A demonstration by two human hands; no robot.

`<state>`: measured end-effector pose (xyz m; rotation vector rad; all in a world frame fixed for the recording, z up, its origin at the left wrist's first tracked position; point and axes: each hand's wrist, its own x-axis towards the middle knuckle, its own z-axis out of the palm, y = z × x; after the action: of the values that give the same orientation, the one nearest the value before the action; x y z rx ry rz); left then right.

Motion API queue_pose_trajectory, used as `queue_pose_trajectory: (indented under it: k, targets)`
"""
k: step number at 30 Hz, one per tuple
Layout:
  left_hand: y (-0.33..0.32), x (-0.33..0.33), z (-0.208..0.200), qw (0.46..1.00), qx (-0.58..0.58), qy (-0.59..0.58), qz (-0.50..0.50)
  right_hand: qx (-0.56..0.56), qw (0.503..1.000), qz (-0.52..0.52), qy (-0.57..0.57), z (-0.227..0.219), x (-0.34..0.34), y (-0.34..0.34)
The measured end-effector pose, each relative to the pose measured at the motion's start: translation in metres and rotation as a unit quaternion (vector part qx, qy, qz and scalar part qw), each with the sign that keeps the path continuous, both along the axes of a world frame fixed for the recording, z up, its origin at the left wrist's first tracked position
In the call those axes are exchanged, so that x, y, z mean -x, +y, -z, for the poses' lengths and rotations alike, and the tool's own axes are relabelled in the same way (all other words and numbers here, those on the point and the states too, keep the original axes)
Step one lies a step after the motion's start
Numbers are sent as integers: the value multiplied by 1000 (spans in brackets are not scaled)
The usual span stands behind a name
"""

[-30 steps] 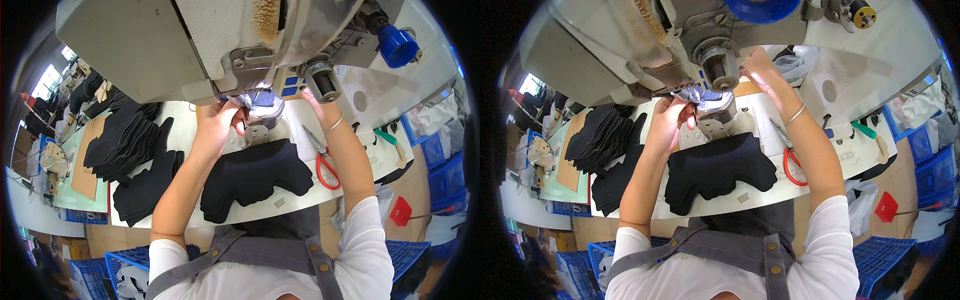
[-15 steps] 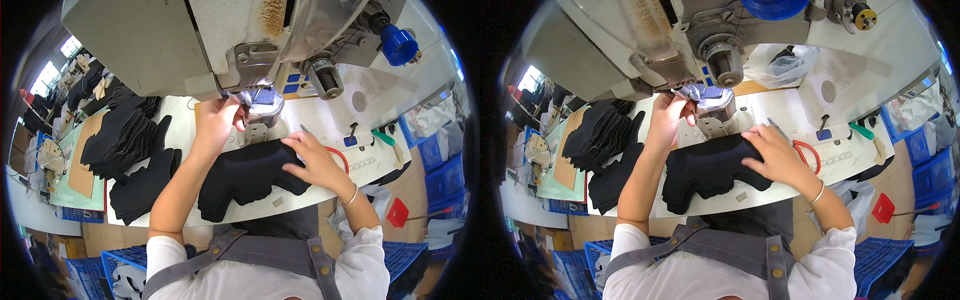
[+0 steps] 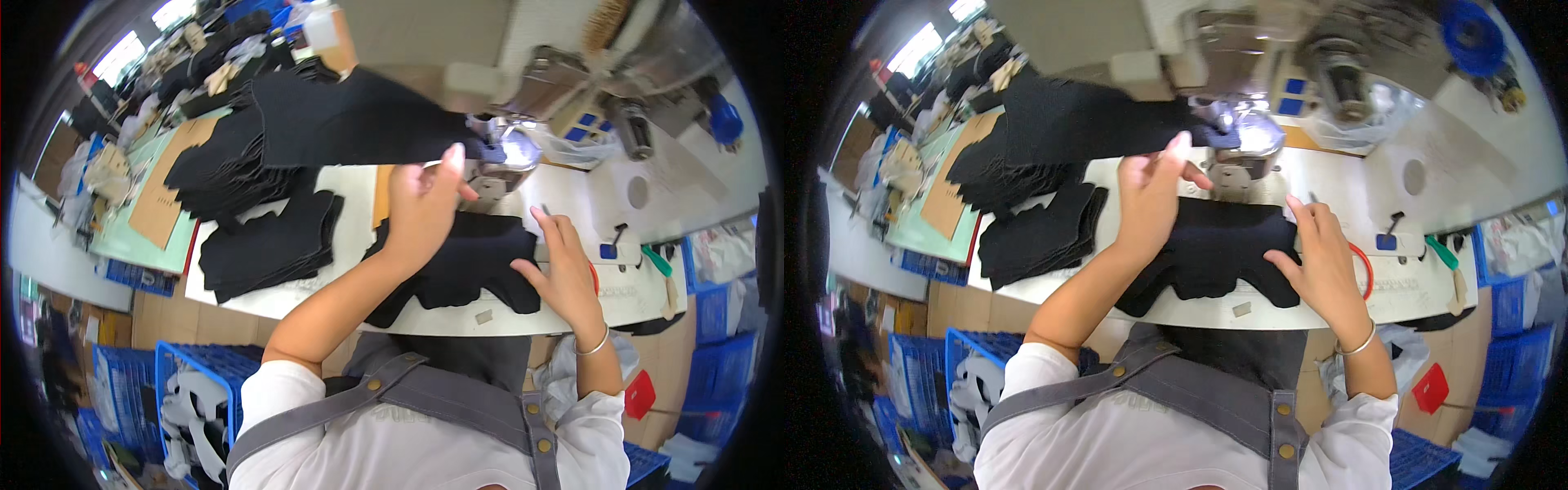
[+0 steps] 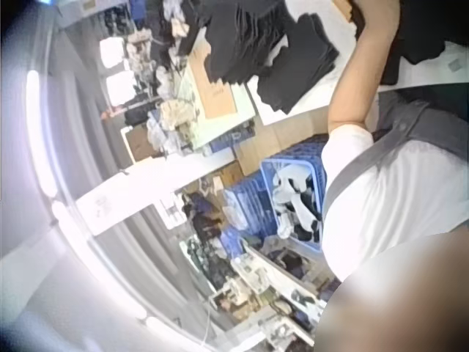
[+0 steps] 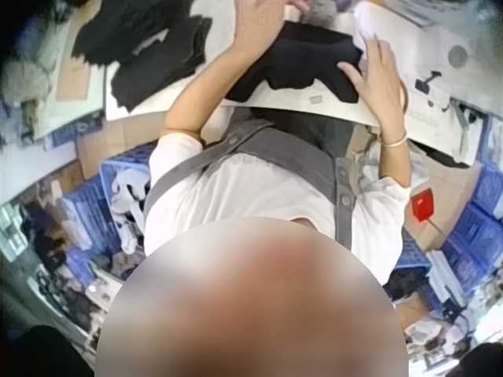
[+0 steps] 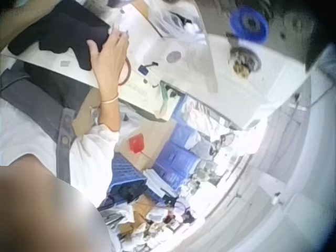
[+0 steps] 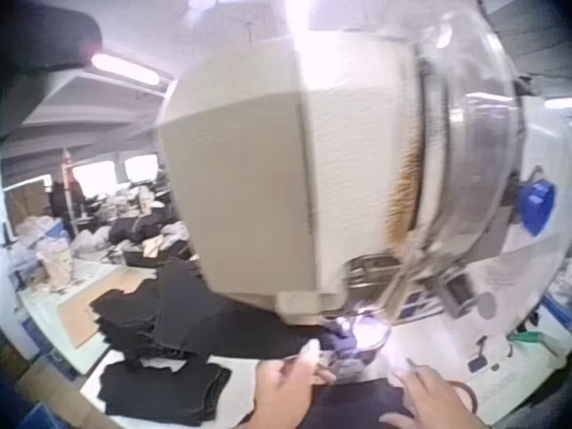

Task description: The person is using an industrial sewing machine to stitch together black fabric pieces for a shoe upper.

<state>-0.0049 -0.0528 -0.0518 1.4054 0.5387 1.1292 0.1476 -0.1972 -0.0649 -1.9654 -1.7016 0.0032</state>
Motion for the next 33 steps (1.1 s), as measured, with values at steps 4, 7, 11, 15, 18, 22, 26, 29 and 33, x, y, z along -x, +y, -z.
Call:
queue_pose_trajectory:
  k: [4,7,11,15,18,22,26,29,33]
  targets:
    - [4,-2,4,997,62,-36,7,73,989,95,-88,21,-34,-46]
    - [4,-10,2,992,96,-77,35,69,986,120,-90,44,-46,-64]
    - [5,-18,3,978,160,-134,24,79,988,130,22,47,-59,-58]
    - [7,-25,4,970,171,-173,-4,-8,989,138,56,43,-50,-68]
    - [23,-23,11,976,162,-139,44,-61,943,135,299,34,-32,-79]
    - [37,-17,-5,961,186,-176,103,-35,899,112,422,13,-23,-96]
    - [48,-17,-10,947,220,-134,191,-19,869,30,494,13,-22,-101]
    - [61,-16,-6,936,239,-111,234,-25,870,16,491,14,-12,-95]
    - [57,-20,-10,983,130,-33,122,-12,861,0,508,15,-8,-89]
